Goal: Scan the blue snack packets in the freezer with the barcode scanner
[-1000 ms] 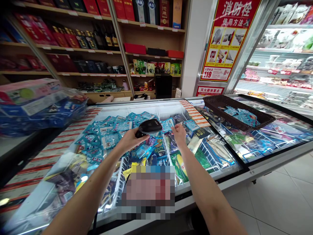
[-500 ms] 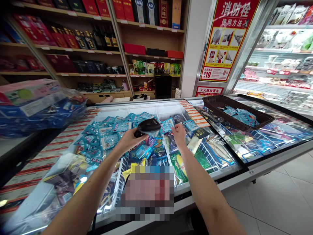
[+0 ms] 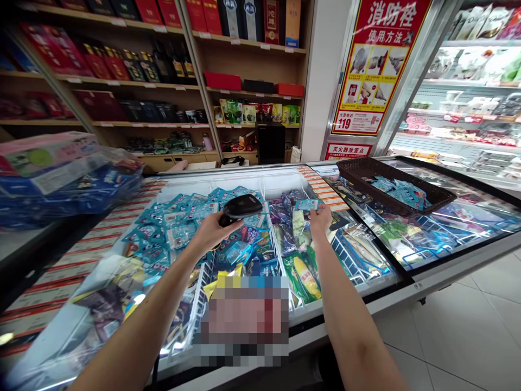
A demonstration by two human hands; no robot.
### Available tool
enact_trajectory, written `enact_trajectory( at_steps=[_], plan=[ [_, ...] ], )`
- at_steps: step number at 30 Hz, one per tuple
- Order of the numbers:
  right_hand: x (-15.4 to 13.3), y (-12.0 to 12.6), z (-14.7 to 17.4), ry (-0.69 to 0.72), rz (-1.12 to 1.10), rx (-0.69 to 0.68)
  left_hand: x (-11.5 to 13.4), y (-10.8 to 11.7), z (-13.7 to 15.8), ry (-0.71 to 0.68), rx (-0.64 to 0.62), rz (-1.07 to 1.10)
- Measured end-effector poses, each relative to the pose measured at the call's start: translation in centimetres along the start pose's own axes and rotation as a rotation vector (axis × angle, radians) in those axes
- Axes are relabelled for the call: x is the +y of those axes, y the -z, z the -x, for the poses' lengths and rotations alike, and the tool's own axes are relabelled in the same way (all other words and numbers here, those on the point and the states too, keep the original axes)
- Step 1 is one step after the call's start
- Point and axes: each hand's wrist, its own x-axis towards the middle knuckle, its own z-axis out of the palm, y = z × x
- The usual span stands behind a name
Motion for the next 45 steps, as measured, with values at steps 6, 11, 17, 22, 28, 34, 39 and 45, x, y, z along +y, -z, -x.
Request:
enact_trajectory(
  at_steps=[6,11,17,22,28,34,39,45],
  plan=[
    [-1.3,0.4,1.3,0.231,0.476,0.142,-0.3,-0.1,-0.2,0.014,0.037,0.001],
    [-1.4,-0.2,2.5,0.405,0.625,0.053,-0.9,-0.3,-0.5,0.03,0.114,0.006],
    [-3.2,-1.7,4.5,0.649,0.653,-0.142,-1.6,-0.1,-0.7,0.073,0.184,0.2],
    [-4.5,-3.5,6.5,0.966,0.577,-0.603,-1.6,0.2,-0.6,0.047,0.148,0.245],
    [-4.6,-4.4,7.4,1.003,0.606,-0.702,-0.8,0.4,-0.3,-0.008,0.084,0.066],
    [-5.0,-4.0,6.8,0.944,0.606,-0.584,0.1,1.0,-0.1,-0.036,0.121,-0.075],
    [-4.5,-4.1,6.4,0.885,0.566,-0.538,-0.1,0.9,0.0,-0.102,0.124,-0.312],
    [-3.7,-4.2,6.0,0.849,0.476,-0.449,-0.9,0.4,0.0,-0.296,0.078,-0.575]
  ],
)
